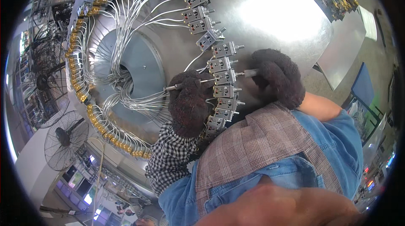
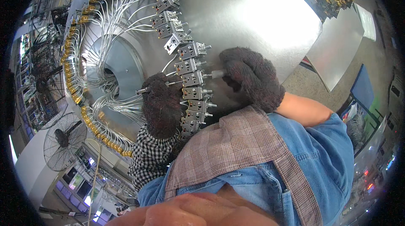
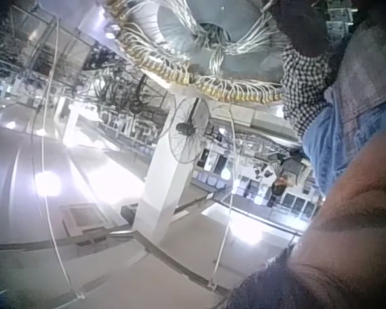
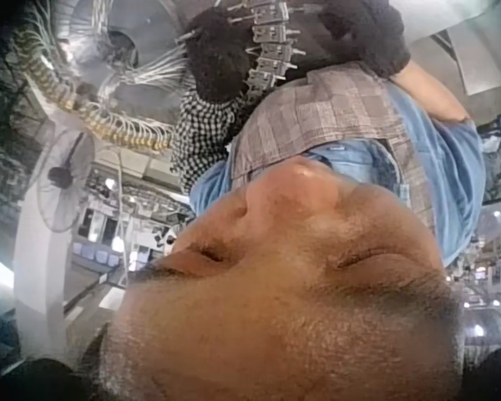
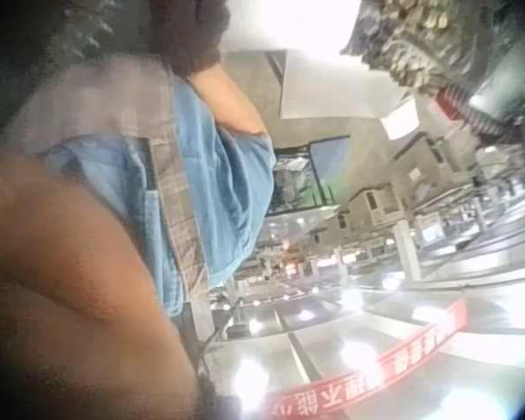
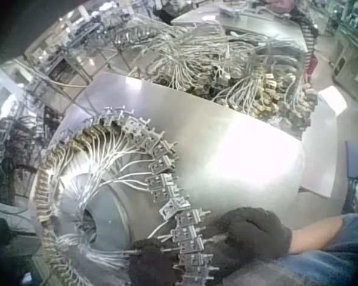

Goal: Assembling a large circular electronic component by connecting wires and inserting parts into a circular rack at a workbench.

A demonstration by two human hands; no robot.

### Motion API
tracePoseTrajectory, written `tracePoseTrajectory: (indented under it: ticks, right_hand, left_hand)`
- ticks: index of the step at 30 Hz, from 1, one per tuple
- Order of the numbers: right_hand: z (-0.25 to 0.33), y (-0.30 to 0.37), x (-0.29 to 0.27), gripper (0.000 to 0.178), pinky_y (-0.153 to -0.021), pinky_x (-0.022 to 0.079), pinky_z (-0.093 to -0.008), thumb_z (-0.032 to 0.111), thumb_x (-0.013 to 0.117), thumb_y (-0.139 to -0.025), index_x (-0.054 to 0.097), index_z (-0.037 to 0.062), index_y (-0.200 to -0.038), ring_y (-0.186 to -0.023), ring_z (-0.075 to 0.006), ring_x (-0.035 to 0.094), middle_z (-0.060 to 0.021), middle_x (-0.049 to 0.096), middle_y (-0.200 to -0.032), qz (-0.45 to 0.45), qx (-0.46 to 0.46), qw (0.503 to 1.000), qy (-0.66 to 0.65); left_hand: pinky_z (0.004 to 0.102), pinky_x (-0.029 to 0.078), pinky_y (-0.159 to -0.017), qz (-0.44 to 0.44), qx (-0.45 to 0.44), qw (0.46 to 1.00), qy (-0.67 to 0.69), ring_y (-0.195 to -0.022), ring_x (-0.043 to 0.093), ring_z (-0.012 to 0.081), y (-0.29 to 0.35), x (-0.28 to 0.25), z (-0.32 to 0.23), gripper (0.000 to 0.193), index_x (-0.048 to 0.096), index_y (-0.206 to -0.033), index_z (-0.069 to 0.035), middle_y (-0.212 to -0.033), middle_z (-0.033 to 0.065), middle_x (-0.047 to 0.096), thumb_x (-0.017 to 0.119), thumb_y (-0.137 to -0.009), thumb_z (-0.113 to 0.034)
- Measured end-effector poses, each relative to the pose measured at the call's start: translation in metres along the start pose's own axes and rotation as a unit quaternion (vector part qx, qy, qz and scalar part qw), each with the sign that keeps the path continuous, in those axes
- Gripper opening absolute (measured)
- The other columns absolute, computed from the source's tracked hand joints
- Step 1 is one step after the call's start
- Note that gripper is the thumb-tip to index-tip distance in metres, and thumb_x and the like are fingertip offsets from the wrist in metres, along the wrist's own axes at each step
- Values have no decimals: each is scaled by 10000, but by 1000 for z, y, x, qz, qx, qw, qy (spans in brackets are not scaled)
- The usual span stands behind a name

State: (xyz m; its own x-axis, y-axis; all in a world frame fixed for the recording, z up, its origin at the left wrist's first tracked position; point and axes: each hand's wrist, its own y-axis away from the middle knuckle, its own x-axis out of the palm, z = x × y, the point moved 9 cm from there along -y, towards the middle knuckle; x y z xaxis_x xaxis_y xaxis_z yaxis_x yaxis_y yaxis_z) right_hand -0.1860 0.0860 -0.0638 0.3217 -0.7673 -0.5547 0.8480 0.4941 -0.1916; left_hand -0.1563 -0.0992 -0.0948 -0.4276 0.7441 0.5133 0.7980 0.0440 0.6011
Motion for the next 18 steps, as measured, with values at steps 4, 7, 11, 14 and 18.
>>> tracePoseTrajectory:
  ticks: [4,7,11,14,18]
  right_hand:
    - [-40,15,5,349,-675,510,-344,21,623,-699,509,13,-1029,-857,-253,595,-166,525,-1083,-121,254,864,-417]
    - [4,0,-5,363,-700,504,-333,37,621,-702,512,22,-1049,-872,-261,590,-162,532,-1072,-35,-39,993,108]
    - [-18,6,-2,386,-733,489,-331,52,623,-681,528,35,-1055,-910,-279,574,-154,541,-1062,-70,135,971,-186]
    - [-22,4,-8,400,-742,482,-341,54,618,-673,535,38,-1064,-921,-291,567,-152,546,-1054,-81,135,971,-180]
    - [-13,14,5,415,-746,477,-353,59,609,-681,532,34,-1089,-935,-300,558,-152,544,-1070,-4,10,998,56]
  left_hand:
    - [335,467,-647,3,7,1000,-21,-768,541,253,-1,2,-2,231,527,-954,7,-861,146,534,619,-747,-37]
    - [333,469,-631,-1,19,999,-30,-753,541,250,0,4,-4,220,531,-950,10,-845,144,533,614,-751,-32]
    - [328,468,-617,-9,117,960,-254,-749,543,234,3,13,-20,221,506,-981,31,-859,148,524,583,-778,-10]
    - [338,468,-620,-12,157,928,-337,-762,544,245,5,14,-26,234,502,-996,32,-867,154,522,578,-776,2]
    - [354,480,-631,-8,175,906,-384,-783,554,263,8,13,-30,237,496,-1008,23,-879,161,529,564,-786,-26]
